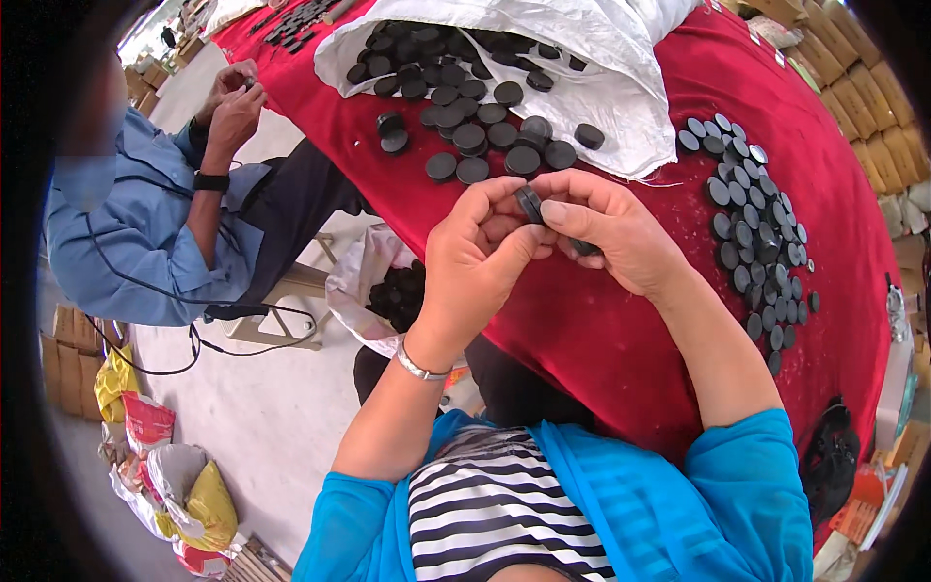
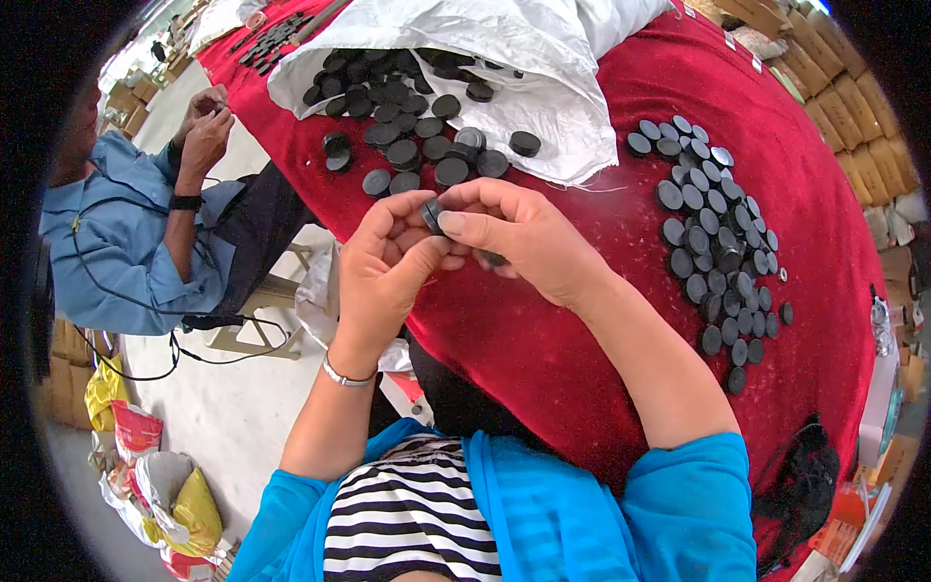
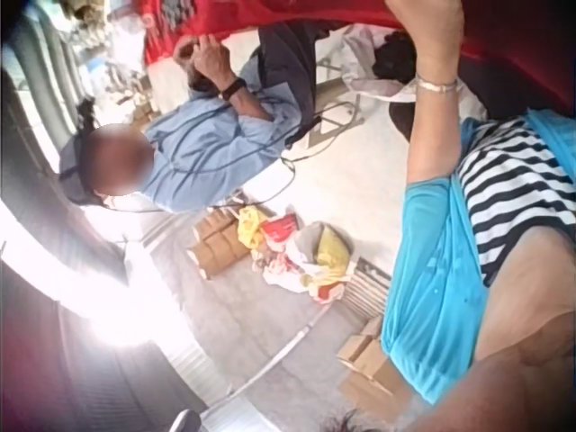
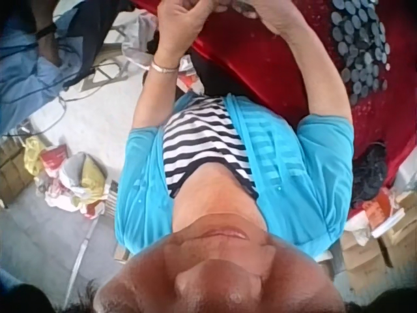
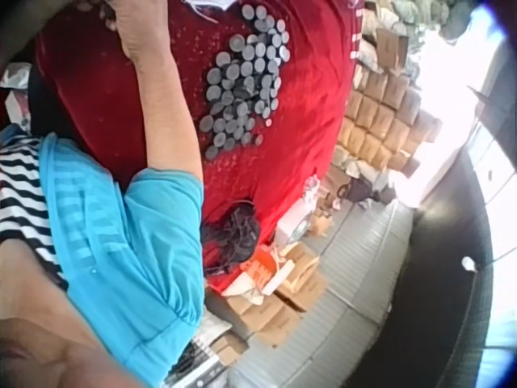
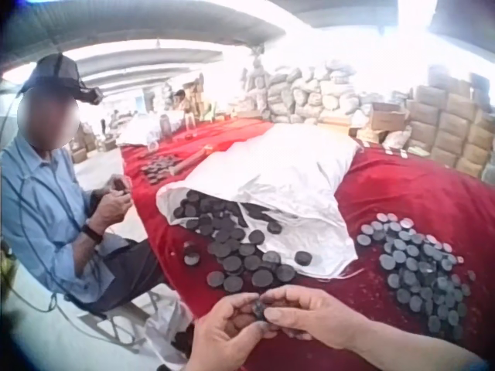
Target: Fitting together small black circular plastic components at a workshop table.
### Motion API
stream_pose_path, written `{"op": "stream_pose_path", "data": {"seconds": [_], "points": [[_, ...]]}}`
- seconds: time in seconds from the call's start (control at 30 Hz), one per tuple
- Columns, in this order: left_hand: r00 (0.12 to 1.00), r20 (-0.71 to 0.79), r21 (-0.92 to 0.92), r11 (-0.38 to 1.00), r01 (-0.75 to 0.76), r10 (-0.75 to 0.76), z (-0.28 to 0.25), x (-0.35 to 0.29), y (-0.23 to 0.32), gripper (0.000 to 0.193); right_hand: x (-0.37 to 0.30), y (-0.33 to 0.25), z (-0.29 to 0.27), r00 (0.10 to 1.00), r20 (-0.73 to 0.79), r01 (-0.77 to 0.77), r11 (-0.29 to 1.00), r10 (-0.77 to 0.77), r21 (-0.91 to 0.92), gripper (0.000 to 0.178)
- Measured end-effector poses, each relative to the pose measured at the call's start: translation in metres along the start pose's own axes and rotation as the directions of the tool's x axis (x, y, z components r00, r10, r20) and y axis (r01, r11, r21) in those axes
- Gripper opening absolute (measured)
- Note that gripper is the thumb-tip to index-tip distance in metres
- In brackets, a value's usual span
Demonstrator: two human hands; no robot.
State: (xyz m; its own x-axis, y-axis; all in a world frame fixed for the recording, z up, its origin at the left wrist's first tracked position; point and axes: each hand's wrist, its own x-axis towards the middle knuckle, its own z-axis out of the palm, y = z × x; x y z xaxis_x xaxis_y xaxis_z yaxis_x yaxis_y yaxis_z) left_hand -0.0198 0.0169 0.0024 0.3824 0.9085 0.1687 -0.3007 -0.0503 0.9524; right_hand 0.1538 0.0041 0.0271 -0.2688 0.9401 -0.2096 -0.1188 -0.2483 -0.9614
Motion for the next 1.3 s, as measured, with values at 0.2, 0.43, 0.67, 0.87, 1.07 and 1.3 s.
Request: {"op": "stream_pose_path", "data": {"seconds": [0.2,0.43,0.67,0.87,1.07,1.3], "points": [[0.996,-0.031,0.226,0.971,-0.073,0.082,-0.004,0.002,-0.016,0.030,0.003,0.002,-0.004,0.993,-0.019,0.112,0.984,-0.116,-0.139,0.033],[0.997,-0.070,0.056,0.998,0.041,-0.037,-0.010,0.008,-0.007,0.024,0.013,0.024,-0.013,0.868,0.006,0.440,0.763,-0.497,-0.475,0.025],[0.973,-0.039,-0.281,0.937,0.206,-0.226,-0.018,0.006,-0.005,0.021,0.007,0.008,-0.001,0.926,-0.133,0.271,0.868,-0.353,-0.417,0.029],[0.969,0.005,-0.292,0.927,0.237,-0.246,-0.013,0.003,-0.006,0.019,0.005,0.011,0.002,0.925,-0.082,0.309,0.862,-0.370,-0.401,0.036],[0.978,-0.028,-0.346,0.920,0.184,-0.206,-0.019,0.005,-0.003,0.019,0.014,0.014,-0.022,0.961,-0.152,0.137,0.870,-0.233,-0.474,0.031],[0.969,0.041,-0.462,0.856,0.233,-0.242,-0.023,0.001,-0.006,0.018,0.009,0.007,-0.019,0.995,-0.076,0.071,0.993,-0.064,0.098,0.032]]}}
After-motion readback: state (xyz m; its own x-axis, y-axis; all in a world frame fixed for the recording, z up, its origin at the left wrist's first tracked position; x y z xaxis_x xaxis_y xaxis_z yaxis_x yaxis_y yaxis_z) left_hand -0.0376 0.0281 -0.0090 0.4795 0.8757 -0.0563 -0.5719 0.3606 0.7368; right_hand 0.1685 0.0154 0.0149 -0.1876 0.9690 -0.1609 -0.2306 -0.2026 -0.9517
